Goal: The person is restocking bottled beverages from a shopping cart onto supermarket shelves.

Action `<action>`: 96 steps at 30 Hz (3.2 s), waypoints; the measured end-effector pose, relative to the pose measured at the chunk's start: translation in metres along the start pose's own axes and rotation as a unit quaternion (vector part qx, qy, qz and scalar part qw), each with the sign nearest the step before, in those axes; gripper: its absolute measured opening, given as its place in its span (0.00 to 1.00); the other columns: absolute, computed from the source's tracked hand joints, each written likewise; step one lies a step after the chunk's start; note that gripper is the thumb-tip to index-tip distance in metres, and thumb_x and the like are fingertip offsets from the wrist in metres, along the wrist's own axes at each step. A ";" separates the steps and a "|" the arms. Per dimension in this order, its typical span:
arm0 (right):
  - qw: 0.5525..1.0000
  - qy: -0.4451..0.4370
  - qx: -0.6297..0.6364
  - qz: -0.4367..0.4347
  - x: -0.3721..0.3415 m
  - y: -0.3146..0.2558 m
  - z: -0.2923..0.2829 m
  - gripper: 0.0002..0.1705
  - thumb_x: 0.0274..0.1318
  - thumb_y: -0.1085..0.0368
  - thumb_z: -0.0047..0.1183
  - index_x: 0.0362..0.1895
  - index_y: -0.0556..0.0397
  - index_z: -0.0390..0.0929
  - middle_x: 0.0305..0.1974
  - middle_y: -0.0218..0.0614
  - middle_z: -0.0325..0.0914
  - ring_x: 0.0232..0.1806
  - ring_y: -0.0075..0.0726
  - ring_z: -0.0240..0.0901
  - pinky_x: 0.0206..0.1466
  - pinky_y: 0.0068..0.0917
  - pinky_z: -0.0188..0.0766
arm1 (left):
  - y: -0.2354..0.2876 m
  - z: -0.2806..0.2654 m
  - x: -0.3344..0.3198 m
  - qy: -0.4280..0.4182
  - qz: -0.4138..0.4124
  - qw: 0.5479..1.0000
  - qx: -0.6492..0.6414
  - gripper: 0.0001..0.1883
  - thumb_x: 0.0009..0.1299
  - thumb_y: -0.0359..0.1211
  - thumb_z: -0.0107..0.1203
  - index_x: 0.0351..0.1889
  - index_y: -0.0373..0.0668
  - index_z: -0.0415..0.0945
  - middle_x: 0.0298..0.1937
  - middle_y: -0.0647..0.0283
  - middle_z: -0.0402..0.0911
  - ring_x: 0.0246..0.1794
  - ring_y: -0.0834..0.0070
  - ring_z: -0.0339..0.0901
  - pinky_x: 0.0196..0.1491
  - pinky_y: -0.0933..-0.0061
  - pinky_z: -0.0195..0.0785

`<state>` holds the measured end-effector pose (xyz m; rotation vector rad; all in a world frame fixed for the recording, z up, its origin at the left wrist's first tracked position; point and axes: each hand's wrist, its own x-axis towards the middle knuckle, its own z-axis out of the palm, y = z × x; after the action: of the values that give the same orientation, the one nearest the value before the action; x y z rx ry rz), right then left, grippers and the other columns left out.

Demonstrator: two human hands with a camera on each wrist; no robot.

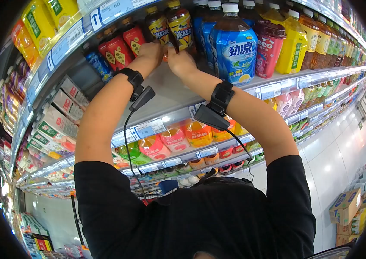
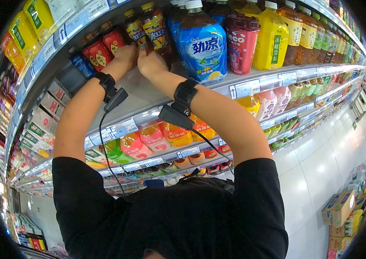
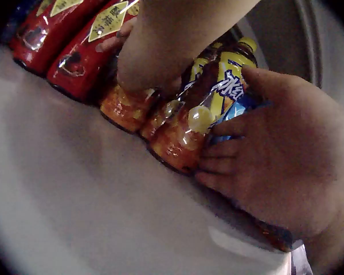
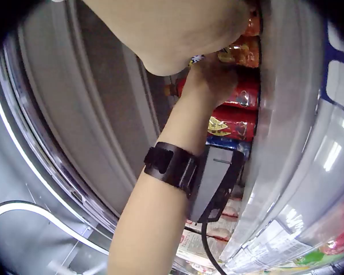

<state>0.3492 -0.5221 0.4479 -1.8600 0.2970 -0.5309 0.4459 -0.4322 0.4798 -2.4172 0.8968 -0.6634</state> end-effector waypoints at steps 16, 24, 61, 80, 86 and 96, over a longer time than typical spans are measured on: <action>0.999 -0.013 -0.039 -0.003 -0.003 0.001 0.000 0.32 0.56 0.46 0.31 0.43 0.63 0.73 0.45 0.61 0.70 0.51 0.59 0.66 0.55 0.43 0.61 | -0.006 -0.010 -0.003 -0.028 0.008 0.999 0.021 0.24 0.62 0.36 0.46 0.58 0.65 0.62 0.47 0.57 0.74 0.48 0.62 0.72 0.42 0.65 0.69; 1.000 -0.011 -0.014 -0.019 -0.005 0.004 -0.004 0.37 0.55 0.41 0.32 0.44 0.68 0.71 0.47 0.64 0.68 0.53 0.60 0.63 0.57 0.41 0.58 | 0.002 -0.024 -0.009 -0.037 -0.013 0.999 -0.023 0.17 0.60 0.35 0.47 0.48 0.47 0.72 0.44 0.52 0.76 0.44 0.59 0.76 0.39 0.60 0.71; 0.797 -0.259 -0.342 -0.425 -0.249 0.152 -0.029 0.21 0.44 0.62 0.51 0.47 0.50 0.72 0.33 0.42 0.75 0.32 0.43 0.75 0.32 0.35 0.72 | 0.157 0.010 -0.376 0.006 -0.099 0.832 -0.545 0.14 0.61 0.43 0.50 0.40 0.48 0.73 0.30 0.59 0.77 0.28 0.61 0.76 0.29 0.63 0.69; 0.510 -0.719 -0.379 -0.282 -0.438 0.316 0.017 0.33 0.49 0.46 0.48 0.54 0.55 0.64 0.39 0.54 0.73 0.43 0.56 0.70 0.45 0.44 0.68 | 0.342 0.028 -0.603 -0.320 -0.201 0.771 -0.513 0.13 0.58 0.32 0.43 0.40 0.47 0.73 0.36 0.54 0.77 0.39 0.56 0.75 0.38 0.55 0.68; 0.521 -0.736 -0.325 -0.285 -0.476 0.311 0.033 0.28 0.50 0.48 0.47 0.51 0.53 0.68 0.40 0.52 0.73 0.45 0.54 0.69 0.47 0.43 0.66 | 0.346 0.018 -0.649 -0.315 -0.307 0.729 -0.525 0.11 0.60 0.35 0.42 0.36 0.45 0.73 0.33 0.53 0.77 0.36 0.55 0.76 0.36 0.55 0.69; 0.659 -0.694 -0.205 -0.205 -0.497 0.235 0.134 0.22 0.49 0.55 0.48 0.47 0.51 0.69 0.36 0.47 0.74 0.39 0.51 0.72 0.41 0.41 0.69 | 0.265 0.066 -0.741 -0.245 -0.403 0.698 -0.538 0.10 0.58 0.36 0.47 0.36 0.47 0.73 0.32 0.57 0.76 0.33 0.57 0.75 0.35 0.60 0.69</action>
<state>-0.0029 -0.2693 0.0839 -2.2242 -1.1451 0.8477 -0.1337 -0.0805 0.0753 -3.7650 -0.2220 0.5129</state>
